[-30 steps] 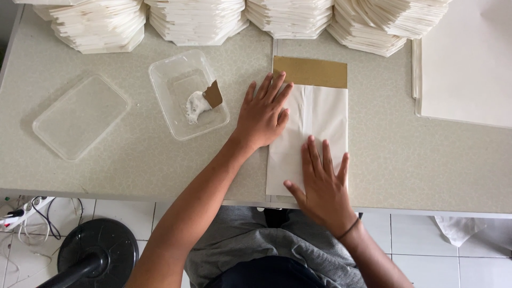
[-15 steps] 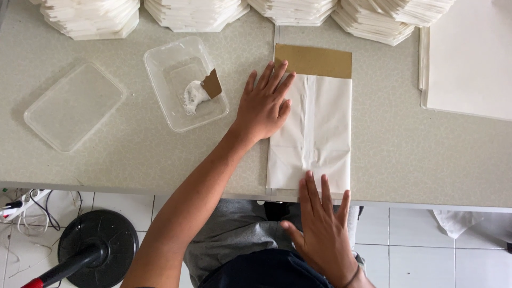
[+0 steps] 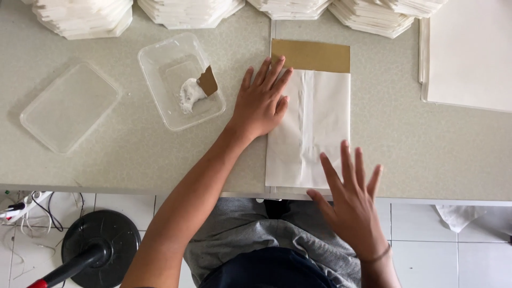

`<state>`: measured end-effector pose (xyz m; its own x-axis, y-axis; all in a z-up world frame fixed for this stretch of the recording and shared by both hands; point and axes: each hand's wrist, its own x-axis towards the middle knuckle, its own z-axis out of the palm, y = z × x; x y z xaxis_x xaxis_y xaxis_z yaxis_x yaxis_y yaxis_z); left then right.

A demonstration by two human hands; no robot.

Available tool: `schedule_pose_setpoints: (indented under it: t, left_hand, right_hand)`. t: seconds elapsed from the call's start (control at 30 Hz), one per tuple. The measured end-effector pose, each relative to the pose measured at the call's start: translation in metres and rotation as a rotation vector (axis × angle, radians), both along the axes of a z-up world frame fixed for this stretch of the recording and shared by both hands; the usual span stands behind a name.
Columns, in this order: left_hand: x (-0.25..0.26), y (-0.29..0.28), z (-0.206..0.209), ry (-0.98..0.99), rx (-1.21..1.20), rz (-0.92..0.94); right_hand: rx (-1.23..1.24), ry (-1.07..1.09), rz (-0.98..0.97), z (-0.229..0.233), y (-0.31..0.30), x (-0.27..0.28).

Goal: Folding and gluing the bottom of a paper bag to assemble it.

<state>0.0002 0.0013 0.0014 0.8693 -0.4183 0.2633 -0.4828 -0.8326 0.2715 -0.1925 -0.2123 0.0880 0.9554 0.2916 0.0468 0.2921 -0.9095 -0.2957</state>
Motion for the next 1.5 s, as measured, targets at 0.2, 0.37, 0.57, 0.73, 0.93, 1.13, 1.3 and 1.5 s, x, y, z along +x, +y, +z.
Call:
schedule_pose_setpoints:
  t: [0.2, 0.37, 0.57, 0.73, 0.93, 1.13, 1.3, 1.5]
  left_hand:
    - [-0.003, 0.002, 0.021, 0.204, 0.016, -0.022]
    - [-0.002, 0.001, 0.020, 0.213, 0.027, -0.027]
    - [-0.002, 0.002, 0.026, 0.250, 0.038, -0.024]
    - [0.000, 0.003, 0.028, 0.257, 0.053, -0.033]
    - [0.000, 0.002, 0.025, 0.256, 0.041, -0.022]
    - [-0.001, 0.002, 0.023, 0.234, 0.041, -0.029]
    - [-0.002, 0.001, 0.019, 0.178, 0.010, -0.031]
    - [0.000, 0.000, -0.001, -0.017, 0.013, -0.002]
  right_hand:
    - [-0.082, 0.170, -0.129, -0.015, 0.009, 0.030]
    - [-0.136, 0.172, -0.093, -0.034, -0.004, 0.074]
    - [-0.240, 0.152, -0.124, -0.045, -0.030, 0.146]
    - [-0.199, 0.154, -0.190, -0.054, -0.048, 0.183]
    - [-0.208, 0.196, -0.181, -0.039, -0.051, 0.157]
    - [-0.222, 0.272, -0.147, -0.023, -0.052, 0.094]
    - [-0.320, 0.283, -0.059, -0.024, -0.058, 0.042]
    - [-0.203, 0.180, 0.094, -0.017, -0.059, -0.010]
